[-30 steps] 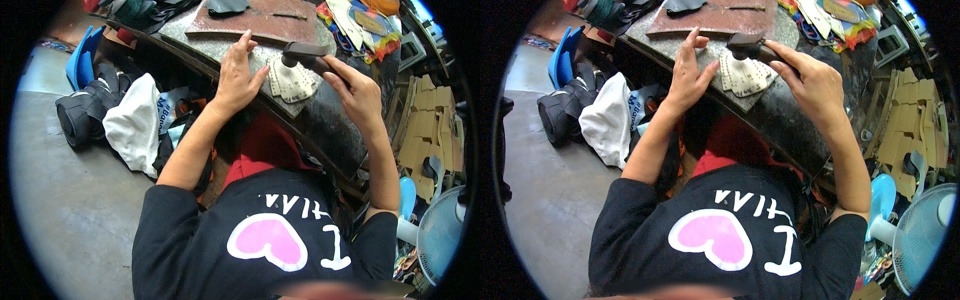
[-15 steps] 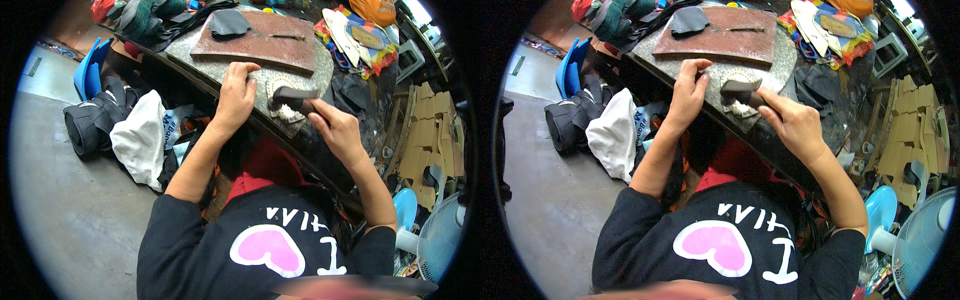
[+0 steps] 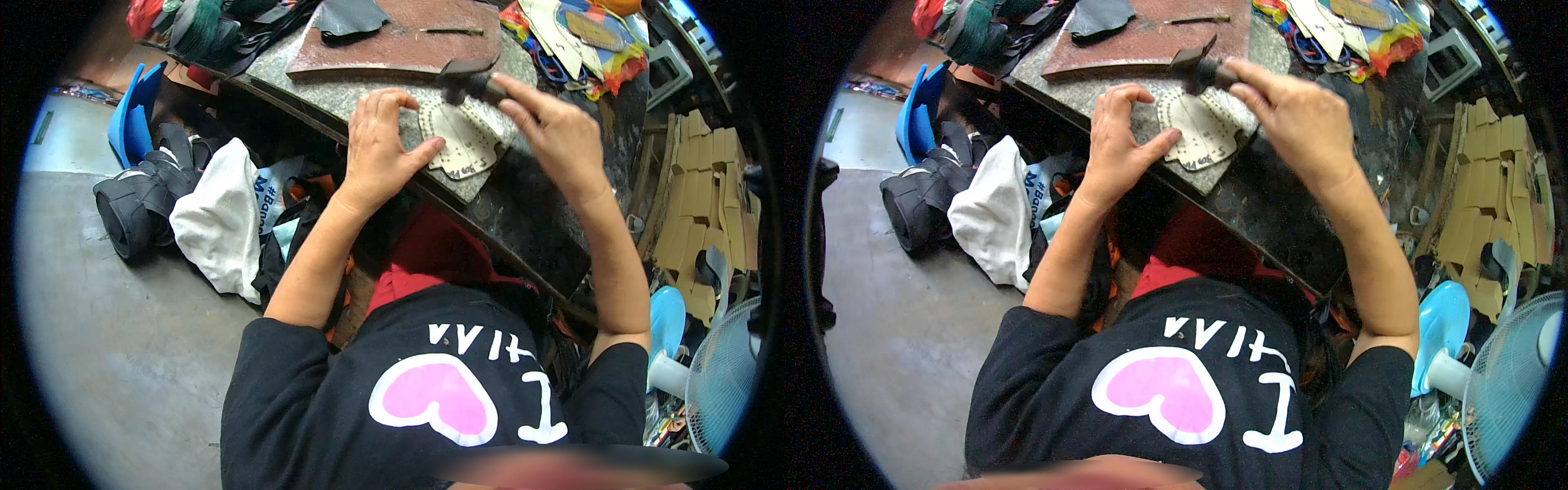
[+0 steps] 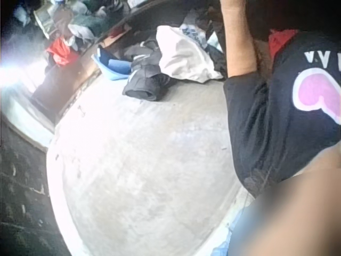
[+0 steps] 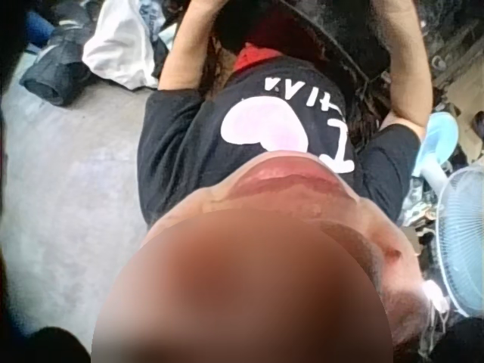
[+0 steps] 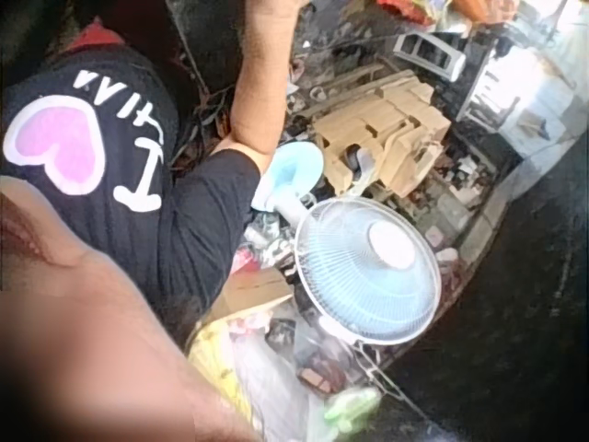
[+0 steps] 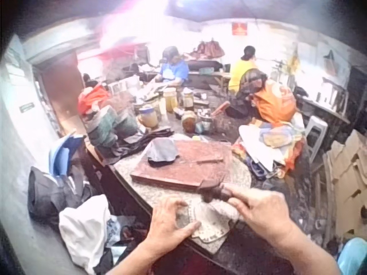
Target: The person handles black rubber shoe parts, aligns them with a perforated insole template, and uses a hammer and punch to create holes along the template edge. They also use scissors to trim the template and a knife to adjust the rubber pieces.
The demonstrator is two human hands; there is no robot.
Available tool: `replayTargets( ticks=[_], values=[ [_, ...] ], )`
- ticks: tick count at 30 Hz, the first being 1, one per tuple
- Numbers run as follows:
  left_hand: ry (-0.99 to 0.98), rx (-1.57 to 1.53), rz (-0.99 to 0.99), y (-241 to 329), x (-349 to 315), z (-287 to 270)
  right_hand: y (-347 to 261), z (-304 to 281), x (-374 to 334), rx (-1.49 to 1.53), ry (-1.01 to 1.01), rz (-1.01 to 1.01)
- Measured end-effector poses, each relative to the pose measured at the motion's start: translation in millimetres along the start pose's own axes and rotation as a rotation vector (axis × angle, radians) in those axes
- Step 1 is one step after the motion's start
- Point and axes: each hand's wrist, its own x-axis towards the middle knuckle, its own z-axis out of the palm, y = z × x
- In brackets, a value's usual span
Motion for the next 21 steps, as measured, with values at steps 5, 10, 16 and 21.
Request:
replayTargets(
  ticks=[5, 10, 16, 21],
  values=[
    [-0.098, 0.121, 0.135, 0.5, 0.8, 0.5, 22.7, -11.4, -27.1, 0.288, 0.134, 0.038],
    [-0.110, 0.116, 0.105, 0.8, 0.1, 0.7, 22.4, -28.5, -51.5, 0.179, 0.009, 0.118],
    [-0.059, 0.032, 0.093, -2.3, 2.0, 0.3, 25.8, -28.4, -65.4, 0.437, 0.160, 0.071],
    [-0.060, -0.096, 0.021, -11.0, 8.5, -4.8, 20.8, -26.1, -53.1, 0.113, -0.012, 0.027]
  ],
)
